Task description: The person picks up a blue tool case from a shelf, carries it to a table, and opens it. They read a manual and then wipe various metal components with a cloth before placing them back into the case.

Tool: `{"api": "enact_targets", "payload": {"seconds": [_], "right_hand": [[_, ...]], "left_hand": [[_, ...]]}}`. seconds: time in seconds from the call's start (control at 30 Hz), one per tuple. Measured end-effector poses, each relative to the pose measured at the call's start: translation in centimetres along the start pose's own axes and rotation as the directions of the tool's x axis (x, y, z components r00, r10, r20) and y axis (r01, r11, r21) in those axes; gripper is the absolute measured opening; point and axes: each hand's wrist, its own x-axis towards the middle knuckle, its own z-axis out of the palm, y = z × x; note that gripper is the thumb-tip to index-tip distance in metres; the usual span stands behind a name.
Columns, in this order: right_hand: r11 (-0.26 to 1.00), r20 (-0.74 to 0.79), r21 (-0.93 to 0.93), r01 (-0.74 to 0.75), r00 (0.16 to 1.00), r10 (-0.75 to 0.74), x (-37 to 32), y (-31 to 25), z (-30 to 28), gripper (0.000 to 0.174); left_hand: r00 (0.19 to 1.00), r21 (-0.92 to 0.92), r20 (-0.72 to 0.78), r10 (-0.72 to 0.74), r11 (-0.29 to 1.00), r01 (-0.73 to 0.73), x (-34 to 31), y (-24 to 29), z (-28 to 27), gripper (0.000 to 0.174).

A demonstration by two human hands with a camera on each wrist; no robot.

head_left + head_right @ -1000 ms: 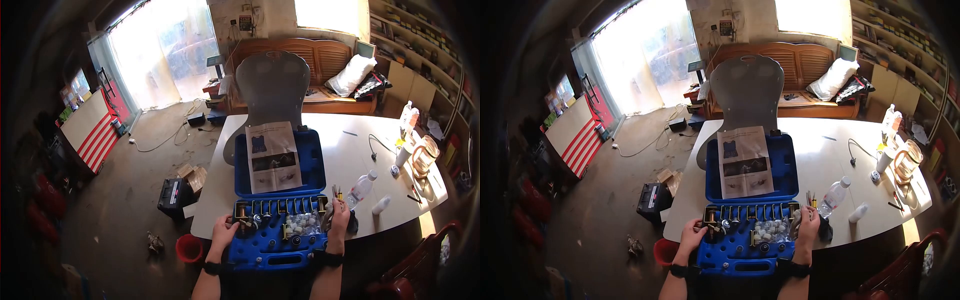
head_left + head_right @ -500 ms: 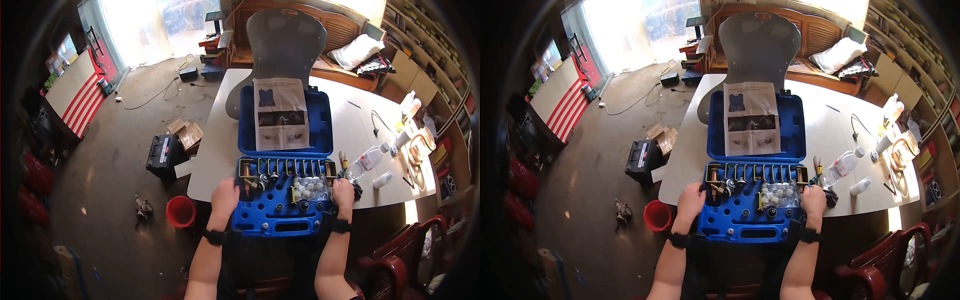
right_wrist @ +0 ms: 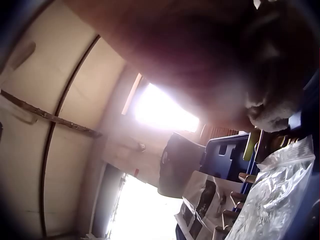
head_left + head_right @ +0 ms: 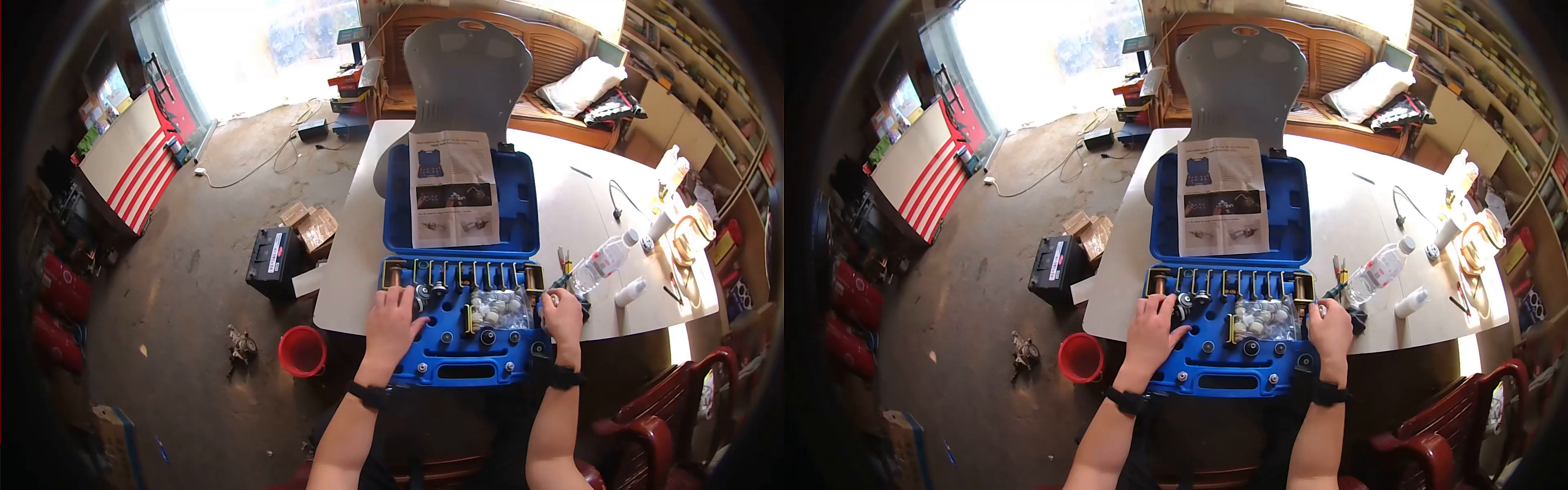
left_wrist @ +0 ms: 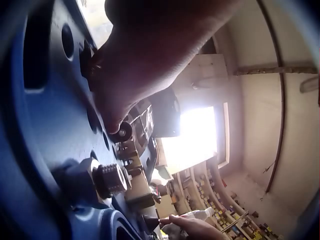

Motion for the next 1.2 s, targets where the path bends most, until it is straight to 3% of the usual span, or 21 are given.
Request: {"api": "enact_targets", "payload": {"seconds": [0.13, 0.2, 0.23, 0.43, 0.53, 0.6, 0.73, 0.83, 0.97, 1.03, 1.2], "right_hand": [[0.98, -0.191, 0.151, 0.131, 0.976, -0.101, -0.9, -2.2, -0.1, 0.021], [0.959, -0.182, 0.209, 0.193, 0.971, -0.155, -0.8, -2.8, 0.3, 0.02], [0.935, -0.165, 0.259, 0.244, 0.964, -0.206, -0.8, -3.0, 0.4, 0.019], [0.923, -0.199, 0.265, 0.28, 0.952, -0.232, -1.1, -4.4, 1.3, 0.018], [0.909, -0.222, 0.287, 0.302, 0.944, -0.243, -0.9, -4.3, 2.0, 0.017], [0.904, -0.22, 0.297, 0.306, 0.944, -0.247, -1.0, -4.9, 2.1, 0.017], [0.887, -0.223, 0.312, 0.339, 0.934, -0.279, -1.1, -5.5, 2.1, 0.017], [0.908, -0.208, 0.285, 0.309, 0.944, -0.256, -0.8, -5.3, 2.0, 0.017], [0.904, -0.204, 0.332, 0.269, 0.956, -0.209, -0.7, -4.9, 1.7, 0.017], [0.895, -0.231, 0.319, 0.31, 0.942, -0.244, -0.5, -4.9, 1.5, 0.018], [0.902, -0.17, 0.329, 0.279, 0.957, -0.234, -0.4, -5.3, 1.3, 0.019]], "left_hand": [[1.0, 0.013, 0.021, 0.009, 1.0, -0.009, -0.4, -0.1, 0.3, 0.034], [0.991, -0.017, 0.124, 0.042, 0.999, -0.041, -1.0, -0.7, 0.5, 0.026], [0.994, -0.035, 0.104, 0.045, 0.999, -0.042, -1.1, -0.7, 0.6, 0.02], [1.0, -0.11, 0.005, -0.023, 0.994, 0.023, -0.6, 0.1, 0.0, 0.046], [0.999, -0.008, 0.043, 0.025, 1.0, -0.025, -0.6, 0.7, 0.5, 0.059], [0.997, 0.149, 0.07, 0.035, 0.988, -0.045, -0.6, 1.4, 1.1, 0.057], [0.998, 0.182, 0.061, 0.006, 0.983, -0.017, -0.1, 1.0, 2.4, 0.043], [0.997, 0.164, 0.078, 0.024, 0.986, -0.036, 0.4, -0.2, 3.3, 0.04], [0.983, 0.042, 0.074, 0.169, 0.984, -0.173, 0.8, -0.5, 2.8, 0.036], [0.969, 0.011, 0.181, 0.166, 0.985, -0.171, 0.9, -1.0, 3.4, 0.03], [0.949, -0.061, 0.233, 0.211, 0.977, -0.203, 1.5, -1.3, 3.0, 0.019]]}}
